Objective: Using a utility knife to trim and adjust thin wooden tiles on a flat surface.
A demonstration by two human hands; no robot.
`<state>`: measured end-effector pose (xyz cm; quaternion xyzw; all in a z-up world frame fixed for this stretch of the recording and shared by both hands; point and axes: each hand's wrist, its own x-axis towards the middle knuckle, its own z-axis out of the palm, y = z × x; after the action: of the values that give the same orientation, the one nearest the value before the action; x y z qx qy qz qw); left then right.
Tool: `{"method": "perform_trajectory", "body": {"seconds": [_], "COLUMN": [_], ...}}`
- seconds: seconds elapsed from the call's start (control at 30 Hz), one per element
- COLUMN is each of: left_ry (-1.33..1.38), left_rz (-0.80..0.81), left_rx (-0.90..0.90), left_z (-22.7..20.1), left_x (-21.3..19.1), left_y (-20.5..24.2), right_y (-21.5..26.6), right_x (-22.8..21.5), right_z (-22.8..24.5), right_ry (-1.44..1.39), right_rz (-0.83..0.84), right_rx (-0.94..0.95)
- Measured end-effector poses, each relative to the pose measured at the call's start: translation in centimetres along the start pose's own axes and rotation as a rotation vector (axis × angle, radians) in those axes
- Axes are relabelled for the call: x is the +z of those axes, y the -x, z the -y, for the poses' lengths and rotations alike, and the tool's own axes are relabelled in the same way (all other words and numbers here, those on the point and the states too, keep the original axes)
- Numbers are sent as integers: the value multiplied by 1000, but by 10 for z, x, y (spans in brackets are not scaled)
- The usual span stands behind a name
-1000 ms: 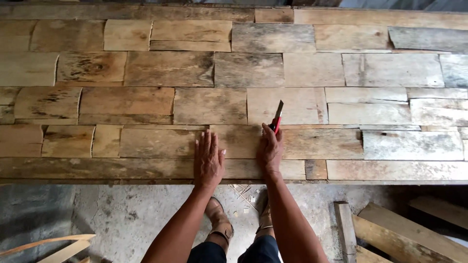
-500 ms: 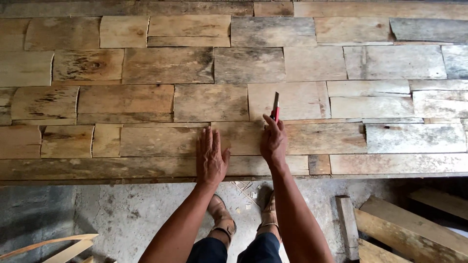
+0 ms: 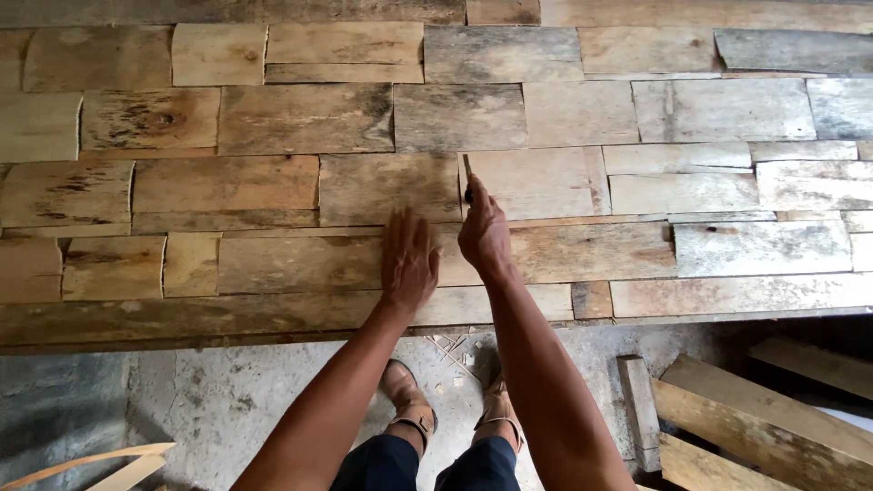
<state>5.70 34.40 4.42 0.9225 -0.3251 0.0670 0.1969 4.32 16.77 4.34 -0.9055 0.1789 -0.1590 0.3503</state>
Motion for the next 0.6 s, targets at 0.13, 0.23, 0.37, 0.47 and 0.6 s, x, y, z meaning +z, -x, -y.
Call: {"method": "perform_trajectory", "body": {"seconds": [0.13, 0.23, 0.37, 0.47, 0.6], "left_ry": [48, 87, 69, 69, 85], "left_rz": [-53, -40, 19, 19, -33], "left_rx": [146, 203, 186, 194, 213], "left_z": [2, 1, 1, 2, 2], "left_x": [10, 9, 4, 2, 3], "left_y": [-15, -21, -22, -24, -22], "right_y": [-8, -11, -12, -15, -17], "right_x": [3, 6, 12, 10, 9], "right_z": [2, 0, -5, 1, 4], "right_ry": [27, 42, 55, 84, 134], "right_rz": [-44, -43, -41, -12, 61], "right_rx": [-47, -21, -30, 4, 98]}}
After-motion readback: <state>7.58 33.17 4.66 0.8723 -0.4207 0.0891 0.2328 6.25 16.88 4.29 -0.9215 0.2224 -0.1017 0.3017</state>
